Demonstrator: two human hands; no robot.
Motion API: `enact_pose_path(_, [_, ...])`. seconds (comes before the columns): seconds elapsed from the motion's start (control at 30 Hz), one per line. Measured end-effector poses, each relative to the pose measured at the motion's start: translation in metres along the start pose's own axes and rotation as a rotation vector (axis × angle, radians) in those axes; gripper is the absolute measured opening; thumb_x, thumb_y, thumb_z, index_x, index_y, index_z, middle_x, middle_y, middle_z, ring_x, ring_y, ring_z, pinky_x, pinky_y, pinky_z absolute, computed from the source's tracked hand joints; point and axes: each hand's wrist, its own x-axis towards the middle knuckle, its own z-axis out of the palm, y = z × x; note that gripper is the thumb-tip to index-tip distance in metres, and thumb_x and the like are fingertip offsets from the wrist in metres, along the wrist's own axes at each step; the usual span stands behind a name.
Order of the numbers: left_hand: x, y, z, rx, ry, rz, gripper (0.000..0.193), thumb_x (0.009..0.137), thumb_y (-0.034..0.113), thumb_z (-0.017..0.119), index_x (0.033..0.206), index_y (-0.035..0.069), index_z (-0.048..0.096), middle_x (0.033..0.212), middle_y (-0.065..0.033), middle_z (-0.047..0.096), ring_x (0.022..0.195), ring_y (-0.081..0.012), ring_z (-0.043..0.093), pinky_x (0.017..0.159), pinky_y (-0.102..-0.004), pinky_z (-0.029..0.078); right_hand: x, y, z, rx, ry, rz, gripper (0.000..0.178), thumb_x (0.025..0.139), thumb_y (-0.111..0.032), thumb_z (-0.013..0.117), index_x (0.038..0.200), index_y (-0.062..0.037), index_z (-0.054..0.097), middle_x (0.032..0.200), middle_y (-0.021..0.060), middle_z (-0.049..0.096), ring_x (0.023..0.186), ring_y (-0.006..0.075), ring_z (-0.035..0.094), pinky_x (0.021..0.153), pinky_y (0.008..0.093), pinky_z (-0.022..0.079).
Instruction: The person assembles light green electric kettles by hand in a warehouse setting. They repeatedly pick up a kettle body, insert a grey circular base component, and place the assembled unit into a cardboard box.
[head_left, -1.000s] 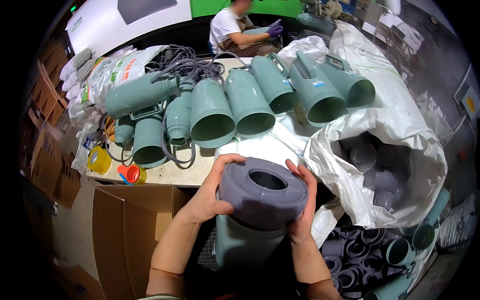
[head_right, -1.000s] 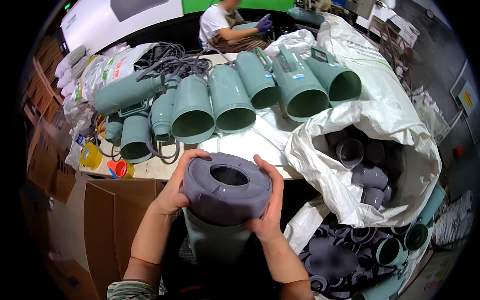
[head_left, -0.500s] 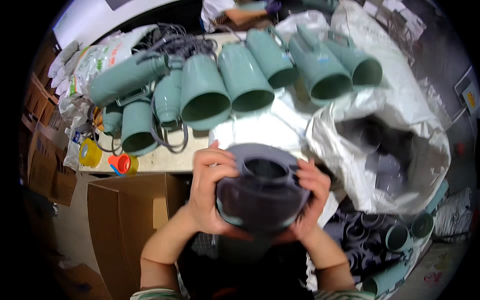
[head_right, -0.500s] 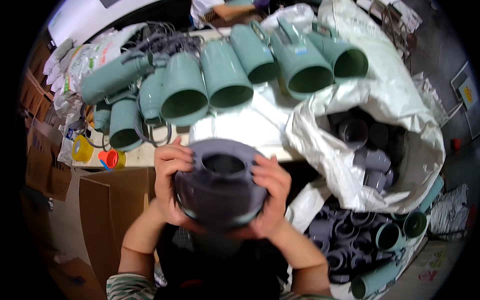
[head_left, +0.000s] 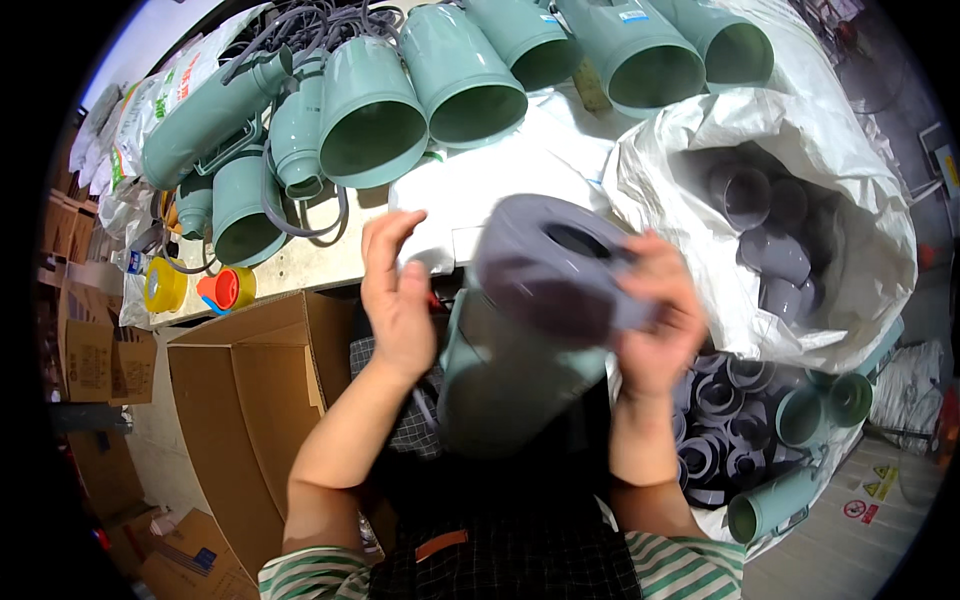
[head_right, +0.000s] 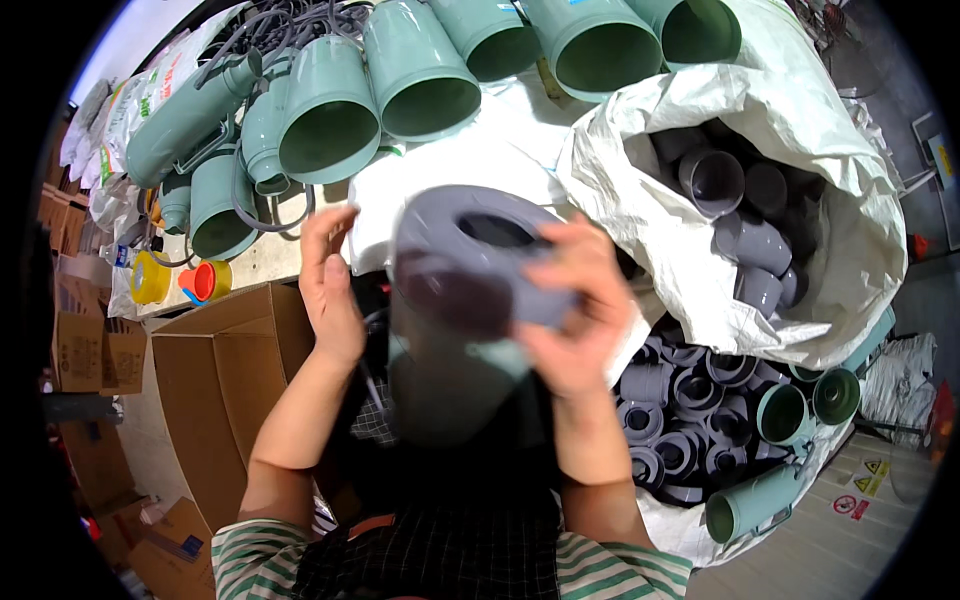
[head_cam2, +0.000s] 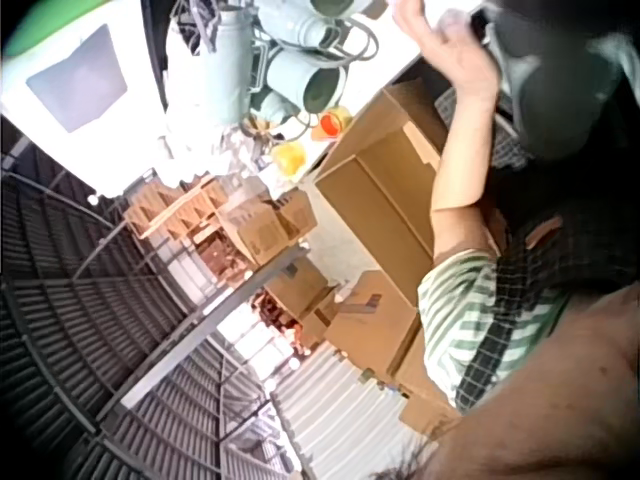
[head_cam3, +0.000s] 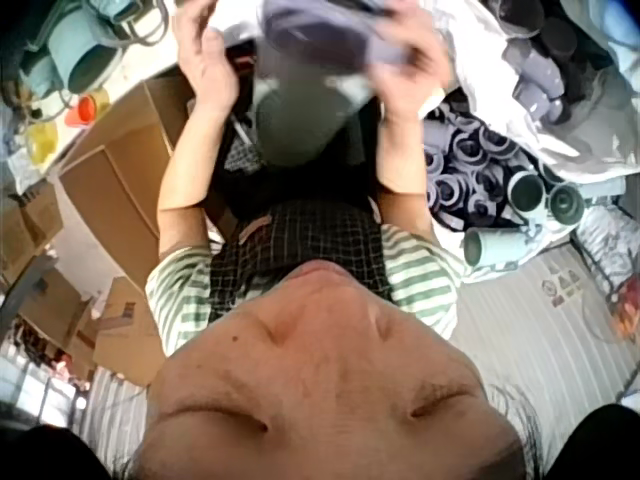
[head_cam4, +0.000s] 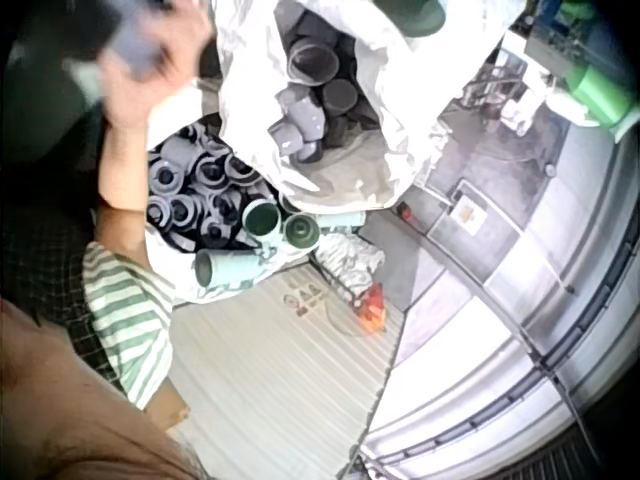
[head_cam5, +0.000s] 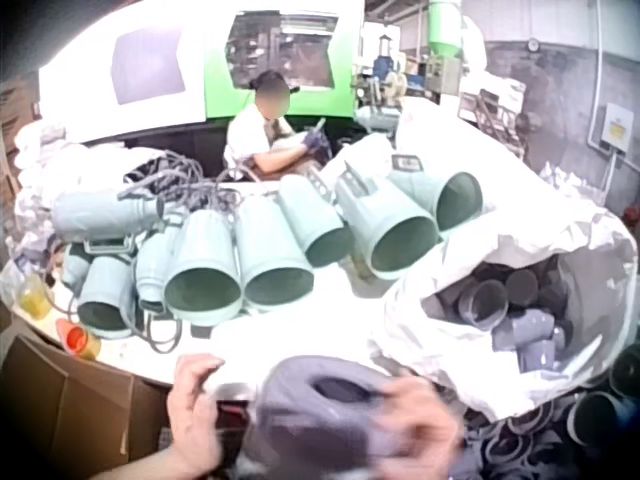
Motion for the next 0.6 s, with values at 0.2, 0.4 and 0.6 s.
enact_pose_path(0.2, [-0.091, -0.059, -0.063, 0.032, -0.484, -0.849, 0.034, 0.102, 0.012, 0.056, 0.072, -0.002, 0.061, 0.073, -0.0043, 0.062, 0.073, -0.0106, 0.057, 0.073, -0.0264, 0.047, -0.04, 0.063, -0.085, 1.36, -0.014, 0.074, 0.036, 0.095, -0.042, 0.065, 0.07, -0.0185, 0.052, 0.071, -0.003, 0.063, 0.099, 0.0176, 0.053, 0.127, 0.052, 0.011])
enact_pose_path(0.4, [0.039, -0.092, 0.098, 0.189, -0.392, -0.027, 0.011, 0.082, 0.008, 0.076, 0.079, 0.001, 0.068, 0.076, -0.0111, 0.061, 0.078, -0.0279, 0.057, 0.072, -0.0371, 0.046, -0.011, 0.076, -0.071, 1.437, -0.144, 0.141, 0.032, 0.09, -0.035, 0.07, 0.068, -0.0173, 0.056, 0.071, -0.0001, 0.068, 0.096, 0.0196, 0.057, 0.124, 0.0533, 0.022])
enact_pose_path(0.6, [0.051, -0.189, 0.141, 0.368, -0.412, -0.59, 0.022, 0.093, 0.019, 0.065, 0.086, -0.002, 0.069, 0.087, -0.0173, 0.067, 0.089, -0.0345, 0.064, 0.083, -0.041, 0.049, -0.012, 0.094, -0.097, 1.383, -0.144, 0.13, 0.033, 0.092, -0.038, 0.069, 0.068, -0.0186, 0.056, 0.07, -0.0027, 0.067, 0.09, 0.0172, 0.056, 0.123, 0.0562, 0.019])
